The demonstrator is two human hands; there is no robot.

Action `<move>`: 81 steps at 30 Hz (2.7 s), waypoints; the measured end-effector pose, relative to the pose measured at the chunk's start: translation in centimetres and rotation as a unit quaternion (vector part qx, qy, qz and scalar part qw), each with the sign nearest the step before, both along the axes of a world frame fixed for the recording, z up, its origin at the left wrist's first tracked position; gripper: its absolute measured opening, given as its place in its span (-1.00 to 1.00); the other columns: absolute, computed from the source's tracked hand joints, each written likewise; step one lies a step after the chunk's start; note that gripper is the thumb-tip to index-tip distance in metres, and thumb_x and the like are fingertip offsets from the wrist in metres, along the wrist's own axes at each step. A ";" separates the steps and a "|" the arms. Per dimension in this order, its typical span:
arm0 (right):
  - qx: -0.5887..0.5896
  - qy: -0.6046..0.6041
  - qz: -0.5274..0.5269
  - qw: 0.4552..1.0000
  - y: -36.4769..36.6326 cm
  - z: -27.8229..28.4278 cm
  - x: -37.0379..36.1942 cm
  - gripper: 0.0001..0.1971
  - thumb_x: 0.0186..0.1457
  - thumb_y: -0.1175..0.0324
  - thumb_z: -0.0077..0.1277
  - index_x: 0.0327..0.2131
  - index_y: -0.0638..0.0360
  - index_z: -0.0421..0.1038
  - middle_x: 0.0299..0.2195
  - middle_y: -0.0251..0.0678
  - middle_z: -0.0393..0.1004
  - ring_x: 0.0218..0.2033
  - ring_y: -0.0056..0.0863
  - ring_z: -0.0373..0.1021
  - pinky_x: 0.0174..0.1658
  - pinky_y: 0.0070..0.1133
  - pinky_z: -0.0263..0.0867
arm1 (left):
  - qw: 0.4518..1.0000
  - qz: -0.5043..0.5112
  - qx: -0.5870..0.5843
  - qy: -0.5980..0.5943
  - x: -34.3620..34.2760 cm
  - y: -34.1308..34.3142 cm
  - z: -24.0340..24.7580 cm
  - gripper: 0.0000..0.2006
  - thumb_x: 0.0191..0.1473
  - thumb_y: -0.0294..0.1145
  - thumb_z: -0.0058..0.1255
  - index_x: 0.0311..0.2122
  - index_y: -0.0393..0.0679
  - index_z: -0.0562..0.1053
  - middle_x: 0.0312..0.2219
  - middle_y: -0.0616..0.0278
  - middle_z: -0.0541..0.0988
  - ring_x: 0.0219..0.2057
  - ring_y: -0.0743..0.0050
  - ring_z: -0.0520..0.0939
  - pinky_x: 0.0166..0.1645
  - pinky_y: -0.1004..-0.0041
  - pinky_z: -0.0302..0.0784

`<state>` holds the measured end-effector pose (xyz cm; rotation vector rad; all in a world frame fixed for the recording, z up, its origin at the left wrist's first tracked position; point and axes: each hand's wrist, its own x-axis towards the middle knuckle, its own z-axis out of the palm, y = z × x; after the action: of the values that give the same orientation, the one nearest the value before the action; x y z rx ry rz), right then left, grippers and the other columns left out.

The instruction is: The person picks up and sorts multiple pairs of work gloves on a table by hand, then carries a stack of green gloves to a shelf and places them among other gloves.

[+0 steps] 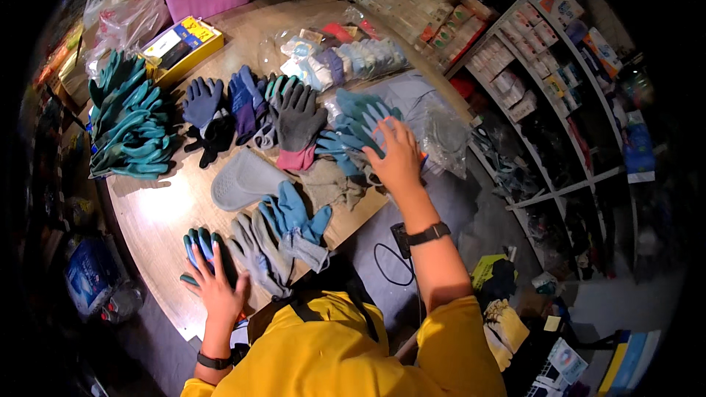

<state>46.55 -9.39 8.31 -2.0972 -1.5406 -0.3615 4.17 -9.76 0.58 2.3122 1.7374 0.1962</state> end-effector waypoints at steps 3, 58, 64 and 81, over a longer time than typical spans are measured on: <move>-0.013 0.047 -0.001 0.999 -0.1 -3.0 4.5 -0.64 -0.04 0.38 0.23 -0.11 0.16 0.49 -0.13 -0.19 0.50 -0.10 -0.15 0.42 0.02 -0.32 0.31 | 0.999 -0.011 0.041 -0.028 -0.9 -0.4 -2.1 -0.35 0.11 -0.28 -0.04 0.33 -0.05 0.15 0.38 0.04 -0.02 0.36 -0.30 -0.02 0.25 -0.45 -0.42; 0.158 0.882 0.099 0.434 -2.7 -1.2 23.4 -0.58 0.26 -0.01 -0.06 -0.08 0.16 0.41 -0.13 -0.26 0.50 -0.13 -0.30 0.45 -0.07 -0.27 0.43 | 0.538 0.284 -0.114 -0.785 20.4 -12.7 4.0 -0.50 0.22 -0.33 -0.10 0.24 -0.17 0.20 0.01 -0.03 0.49 0.00 -0.06 0.57 0.10 0.01 0.50; 0.115 0.854 0.043 0.506 -7.0 -2.3 24.1 -0.65 0.18 0.14 0.11 -0.16 0.26 0.42 -0.14 -0.20 0.48 -0.26 -0.25 0.47 -0.13 -0.35 0.42 | 0.506 0.280 -0.171 -0.798 18.6 -11.3 4.3 -0.60 0.28 -0.32 -0.18 0.19 -0.14 0.30 -0.02 0.11 0.54 -0.01 0.15 0.58 0.13 0.18 0.47; 0.255 0.492 0.114 0.825 -13.6 -0.6 20.9 -0.73 -0.10 0.71 -0.13 -0.24 0.39 0.33 -0.23 -0.24 0.30 -0.08 -0.26 0.34 0.09 -0.26 0.26 | 0.514 0.243 -0.266 -0.779 21.2 -4.6 6.3 -0.57 0.16 -0.44 -0.05 0.14 -0.21 0.26 -0.07 0.04 0.54 -0.05 0.11 0.60 0.05 0.07 0.56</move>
<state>67.46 -22.96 7.75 -1.2760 -0.8826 0.3437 25.34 -14.35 6.88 0.3935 0.9324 1.1550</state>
